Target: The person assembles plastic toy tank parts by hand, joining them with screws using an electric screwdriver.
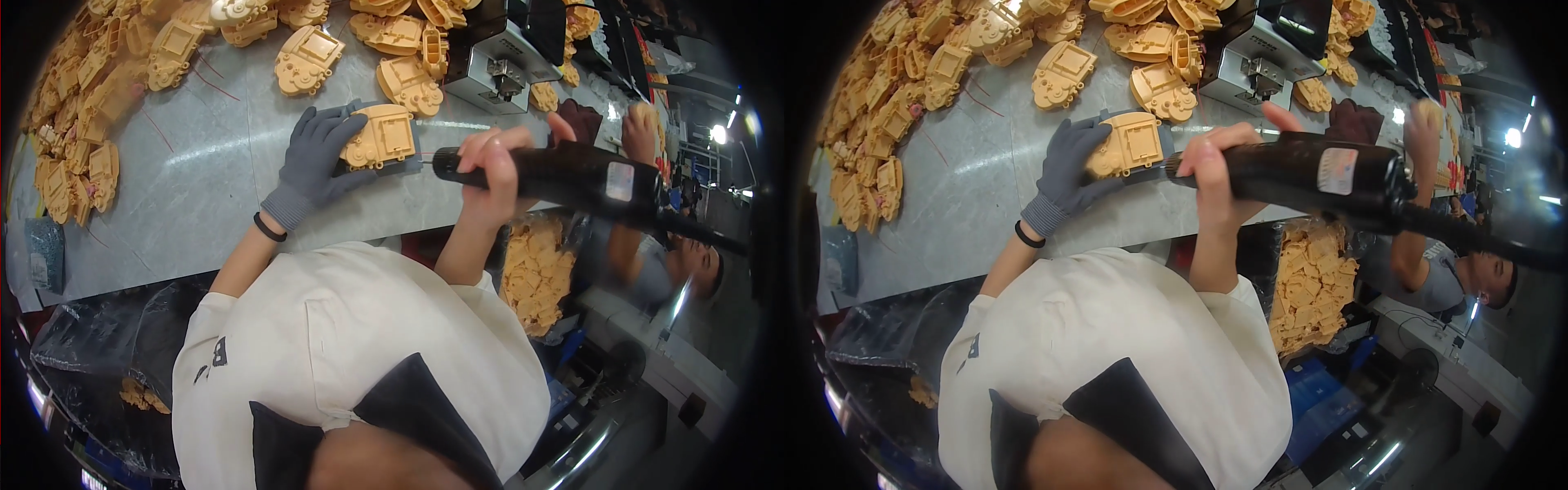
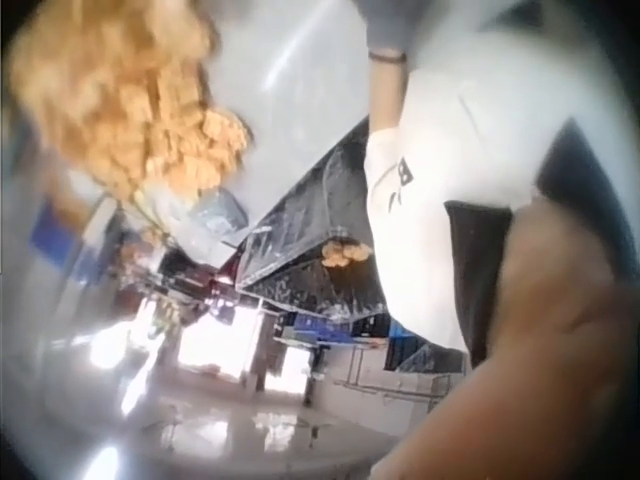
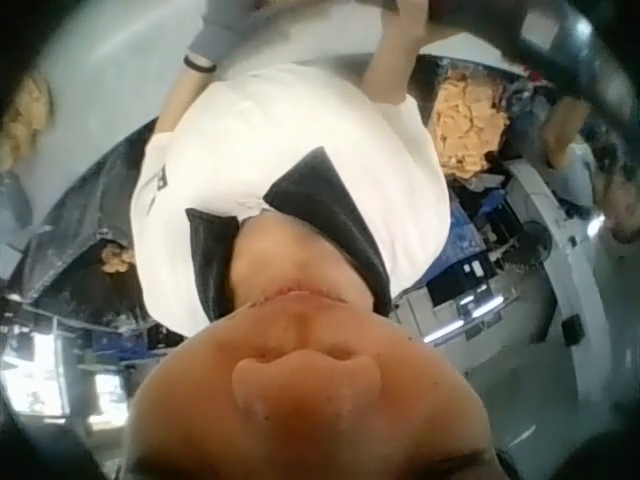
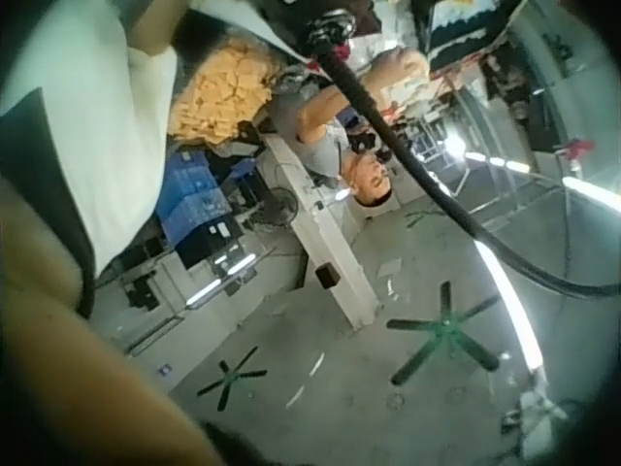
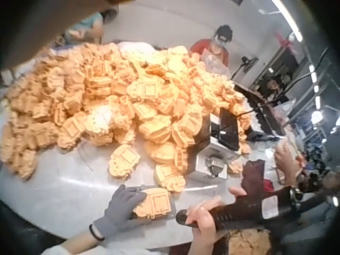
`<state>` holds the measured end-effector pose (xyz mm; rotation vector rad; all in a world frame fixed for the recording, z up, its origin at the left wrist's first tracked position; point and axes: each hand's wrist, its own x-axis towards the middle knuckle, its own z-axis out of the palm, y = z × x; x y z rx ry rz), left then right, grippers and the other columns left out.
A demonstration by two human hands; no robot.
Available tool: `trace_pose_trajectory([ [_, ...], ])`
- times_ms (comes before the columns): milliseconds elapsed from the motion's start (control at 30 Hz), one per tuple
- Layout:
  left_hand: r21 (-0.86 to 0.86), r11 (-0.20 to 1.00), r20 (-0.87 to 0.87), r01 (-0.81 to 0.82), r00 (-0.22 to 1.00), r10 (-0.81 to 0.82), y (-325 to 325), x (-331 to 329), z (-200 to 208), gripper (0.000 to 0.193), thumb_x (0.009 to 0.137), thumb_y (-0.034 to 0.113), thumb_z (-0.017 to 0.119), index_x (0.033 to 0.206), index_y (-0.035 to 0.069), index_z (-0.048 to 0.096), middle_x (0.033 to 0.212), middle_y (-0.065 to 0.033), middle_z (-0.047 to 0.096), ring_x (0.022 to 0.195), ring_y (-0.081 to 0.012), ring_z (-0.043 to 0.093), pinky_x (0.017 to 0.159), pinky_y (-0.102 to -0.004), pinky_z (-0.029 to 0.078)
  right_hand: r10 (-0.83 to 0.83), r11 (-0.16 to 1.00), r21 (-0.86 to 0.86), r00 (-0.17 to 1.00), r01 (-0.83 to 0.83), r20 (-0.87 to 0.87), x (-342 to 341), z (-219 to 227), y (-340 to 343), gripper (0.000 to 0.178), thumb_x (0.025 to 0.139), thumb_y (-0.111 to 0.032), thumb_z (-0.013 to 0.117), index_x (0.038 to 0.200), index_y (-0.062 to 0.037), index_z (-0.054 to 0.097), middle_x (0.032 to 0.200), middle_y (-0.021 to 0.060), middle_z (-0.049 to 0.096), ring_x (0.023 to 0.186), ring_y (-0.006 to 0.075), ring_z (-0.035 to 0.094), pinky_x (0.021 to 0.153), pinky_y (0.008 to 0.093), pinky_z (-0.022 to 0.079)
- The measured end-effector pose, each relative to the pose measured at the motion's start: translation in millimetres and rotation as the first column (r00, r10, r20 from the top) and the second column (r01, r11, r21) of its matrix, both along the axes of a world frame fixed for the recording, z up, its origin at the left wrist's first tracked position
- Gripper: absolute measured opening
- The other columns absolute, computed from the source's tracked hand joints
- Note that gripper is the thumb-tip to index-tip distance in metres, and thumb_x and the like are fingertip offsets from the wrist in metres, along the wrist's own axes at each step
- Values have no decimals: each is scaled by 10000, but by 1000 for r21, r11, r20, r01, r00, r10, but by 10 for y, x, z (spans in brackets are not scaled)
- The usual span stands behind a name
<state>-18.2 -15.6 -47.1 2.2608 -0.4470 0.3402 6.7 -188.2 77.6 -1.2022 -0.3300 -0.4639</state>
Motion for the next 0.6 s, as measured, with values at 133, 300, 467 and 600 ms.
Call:
trace_pose_trajectory([
  [133,-61,998,-13,21,1000,-22,24,-15,3,653,723,417,707,1257,124,471,1150,-109,538,1131,-288,473,1047,-502,266,-32,986,-164,999,27,-30,-67,-94,105,601,747,11,522,1278,-10,241,608,85,491,442,156,472,473,296,429],
  [300,-103,994,-48,27,998,-32,34,-51,52,638,730,386,704,1260,121,467,1150,-101,548,1156,-280,466,1045,-500,272,-30,993,-112,998,22,-63,-37,-171,135,576,743,17,574,1235,-16,276,626,75,527,461,145,497,479,263,444],
  [467,-151,988,-37,34,999,-40,42,-68,36,642,718,361,711,1259,117,466,1144,-94,556,1154,-281,467,1043,-496,278,-61,984,-176,992,40,-115,10,-250,182,556,737,25,568,1223,-36,306,622,78,512,443,154,479,476,278,430],
  [600,-148,989,-54,22,998,-30,55,-73,41,643,715,351,714,1259,116,465,1153,-94,555,1152,-282,467,1042,-493,281,-68,971,-236,990,38,-120,57,-250,187,518,733,37,578,1184,-39,334,631,82,523,448,155,486,477,276,434],
])
